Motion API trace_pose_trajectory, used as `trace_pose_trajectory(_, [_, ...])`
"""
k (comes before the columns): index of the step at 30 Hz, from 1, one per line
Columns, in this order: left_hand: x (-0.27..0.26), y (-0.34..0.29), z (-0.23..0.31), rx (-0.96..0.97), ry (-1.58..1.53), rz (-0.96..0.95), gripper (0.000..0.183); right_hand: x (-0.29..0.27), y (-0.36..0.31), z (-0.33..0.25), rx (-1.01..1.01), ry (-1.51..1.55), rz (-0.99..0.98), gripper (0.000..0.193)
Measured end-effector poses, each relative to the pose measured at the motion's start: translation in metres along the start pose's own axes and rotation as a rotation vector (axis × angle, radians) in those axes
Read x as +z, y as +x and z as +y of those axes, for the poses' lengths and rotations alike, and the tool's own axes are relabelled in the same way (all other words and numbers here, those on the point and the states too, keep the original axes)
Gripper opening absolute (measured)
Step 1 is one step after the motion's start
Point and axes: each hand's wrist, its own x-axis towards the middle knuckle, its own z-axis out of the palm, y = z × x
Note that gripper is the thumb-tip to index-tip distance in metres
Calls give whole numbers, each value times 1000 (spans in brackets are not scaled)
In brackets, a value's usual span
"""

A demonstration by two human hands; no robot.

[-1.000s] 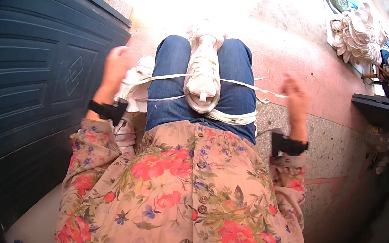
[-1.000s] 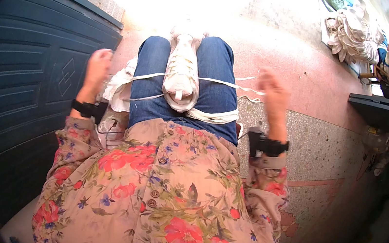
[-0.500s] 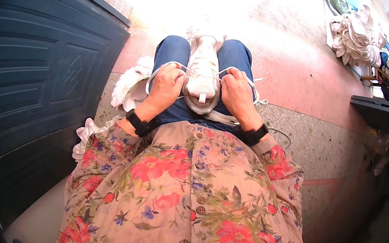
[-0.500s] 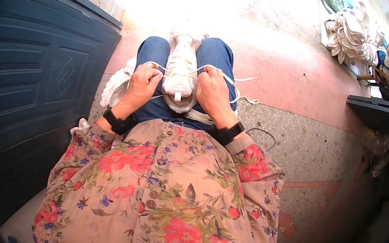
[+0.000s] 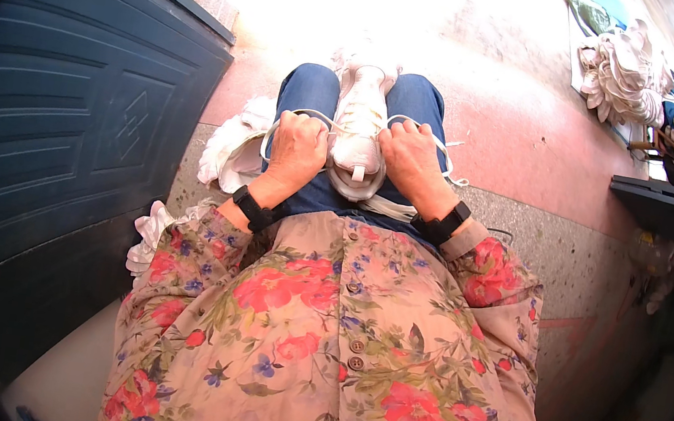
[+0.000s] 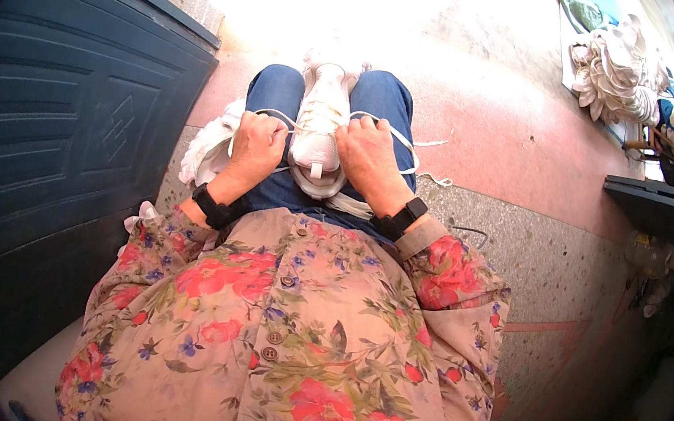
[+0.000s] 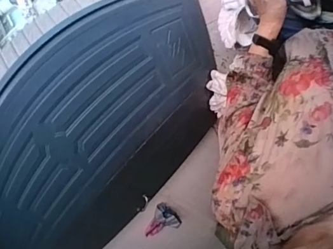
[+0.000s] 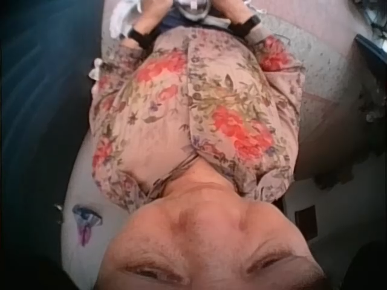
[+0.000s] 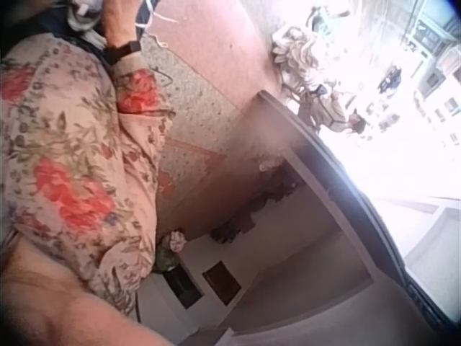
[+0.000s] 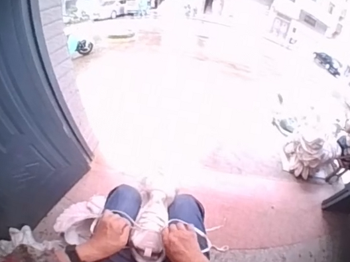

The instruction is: The person laces a shoe by hand, threading the lace through eyelets, pulling it tight, and wrapping the excess around the shoe. They then repeat the entire process on a second shoe.

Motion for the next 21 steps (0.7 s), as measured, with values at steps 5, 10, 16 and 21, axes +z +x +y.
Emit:
trace_pose_trajectory(5, [4, -2, -2, -1, -61, 19, 9, 4, 0, -1, -14, 22, 12, 4])
trace_pose_trajectory(10, [5, 4, 2, -4, -46, 7, 9, 9, -3, -2, 84, 81, 99, 3])
trace_pose_trajectory(16, [-2, 6, 3, 148, 36, -75, 8, 10, -8, -5, 211, 184, 327, 8])
trace_pose_trajectory(21, [2, 9, 4, 79, -42, -90, 11, 7, -10, -12, 214, 142, 296, 10])
